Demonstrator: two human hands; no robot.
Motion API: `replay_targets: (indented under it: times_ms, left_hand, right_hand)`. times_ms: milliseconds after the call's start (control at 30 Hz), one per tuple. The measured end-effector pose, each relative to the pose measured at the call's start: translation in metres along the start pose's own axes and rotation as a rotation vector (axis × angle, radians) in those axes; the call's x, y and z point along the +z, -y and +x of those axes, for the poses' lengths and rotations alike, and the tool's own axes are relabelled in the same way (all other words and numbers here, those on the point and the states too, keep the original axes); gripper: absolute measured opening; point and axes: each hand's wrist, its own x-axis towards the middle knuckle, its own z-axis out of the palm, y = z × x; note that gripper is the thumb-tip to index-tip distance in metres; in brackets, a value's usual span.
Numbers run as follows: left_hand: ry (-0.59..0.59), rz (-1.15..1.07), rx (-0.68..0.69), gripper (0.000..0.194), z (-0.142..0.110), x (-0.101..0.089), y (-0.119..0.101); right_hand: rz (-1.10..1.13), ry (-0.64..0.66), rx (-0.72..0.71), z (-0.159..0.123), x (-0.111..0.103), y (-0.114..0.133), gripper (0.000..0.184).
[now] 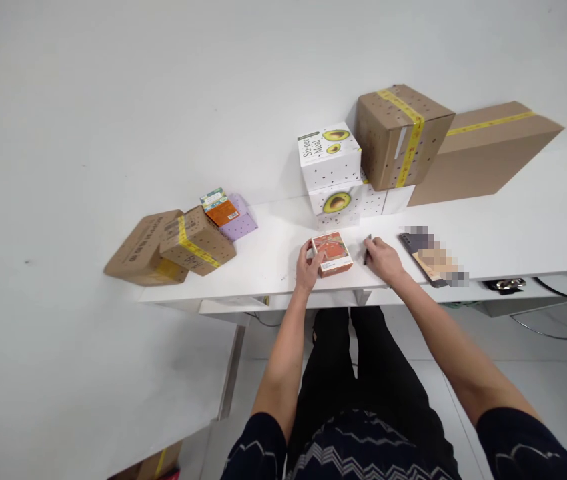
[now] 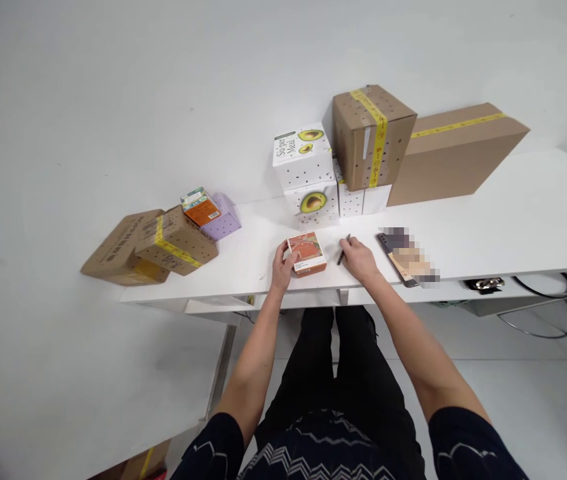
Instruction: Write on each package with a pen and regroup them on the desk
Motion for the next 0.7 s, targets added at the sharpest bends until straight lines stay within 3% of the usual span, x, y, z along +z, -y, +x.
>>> replay_targets:
  times_ms: [133,267,367,467,567,633,700]
  left_hand:
    - [-0.105,0.214,-0.039,0.055,0.007,-0.013,-0.018]
    - [-0.124,0.628,-0.041,0.058,0.009,-0.017,-0.054]
    - [-0.041,0.742,-0.012,0.059,0.011,-0.010,-0.066]
    - [0.016,0.531,-0.005,0.062,0.012,-0.006,-0.049]
    - [0.081,0.202,-0.115,0.081,0.009,-0.015,-0.018]
    - [0.155,0.152,-0.127,0.103,0.003,-0.025,-0.002]
    - [0.232,0.239,-0.101,0.123,-0.002,-0.031,0.005]
  right_hand:
    - [0.411,-0.316,0.158,-0.009,0.010,-0.008,0.008]
    - [0.619,-0.334,0.149,-0.010,0.010,-0.011,0.006]
    - [0.695,-0.310,0.117,-0.008,0.009,-0.012,0.010]
    - [0.828,-0.280,0.171,-0.006,0.007,-0.012,0.019]
    - [1.004,-0.245,0.321,-0.003,0.006,-0.012,0.023]
    - [1.086,-0.241,0.374,-0.002,0.007,-0.013,0.024]
    - [1.128,-0.249,0.382,0.000,0.009,-0.014,0.025]
